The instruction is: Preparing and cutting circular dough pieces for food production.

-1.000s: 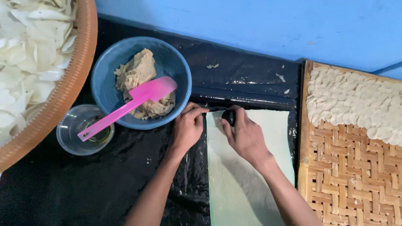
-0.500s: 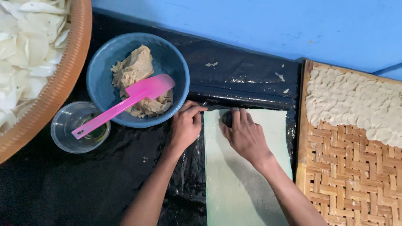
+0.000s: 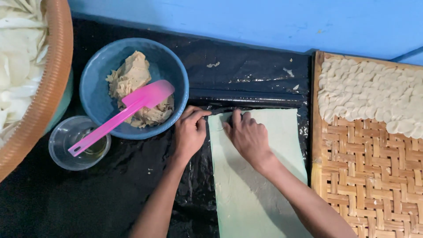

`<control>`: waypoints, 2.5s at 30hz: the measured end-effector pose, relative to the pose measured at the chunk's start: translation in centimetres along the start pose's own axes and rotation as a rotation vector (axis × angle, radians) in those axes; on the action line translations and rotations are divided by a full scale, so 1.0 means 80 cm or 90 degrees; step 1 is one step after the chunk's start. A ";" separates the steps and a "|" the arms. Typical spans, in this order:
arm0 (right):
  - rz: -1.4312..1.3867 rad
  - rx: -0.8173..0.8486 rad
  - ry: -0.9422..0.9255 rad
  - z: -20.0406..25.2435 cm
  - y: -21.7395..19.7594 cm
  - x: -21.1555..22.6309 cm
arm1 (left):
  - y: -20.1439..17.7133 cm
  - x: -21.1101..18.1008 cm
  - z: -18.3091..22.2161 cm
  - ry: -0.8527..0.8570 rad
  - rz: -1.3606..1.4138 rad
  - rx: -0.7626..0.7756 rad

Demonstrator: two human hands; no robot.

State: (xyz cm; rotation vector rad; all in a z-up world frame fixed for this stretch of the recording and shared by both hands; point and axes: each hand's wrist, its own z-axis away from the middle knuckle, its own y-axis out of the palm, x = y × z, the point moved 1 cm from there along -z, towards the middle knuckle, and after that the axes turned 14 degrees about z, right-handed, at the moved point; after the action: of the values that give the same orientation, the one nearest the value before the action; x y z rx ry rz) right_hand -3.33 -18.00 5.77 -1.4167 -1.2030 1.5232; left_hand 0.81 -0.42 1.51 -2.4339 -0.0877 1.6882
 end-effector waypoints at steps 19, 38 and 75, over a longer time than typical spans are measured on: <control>-0.161 -0.027 0.089 0.044 -0.022 -0.064 | 0.005 0.011 0.005 0.027 -0.032 -0.007; 0.004 -0.018 0.023 0.013 0.001 -0.050 | 0.001 -0.006 -0.001 0.030 -0.009 0.002; 0.002 -0.014 0.087 0.021 0.015 -0.089 | -0.002 -0.010 -0.001 0.055 -0.005 -0.004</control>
State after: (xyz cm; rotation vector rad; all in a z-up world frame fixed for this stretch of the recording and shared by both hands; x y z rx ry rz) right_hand -3.95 -25.33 6.77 -1.5123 -1.1388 1.3948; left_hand 0.61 -0.40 2.27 -2.5039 -0.0906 1.5785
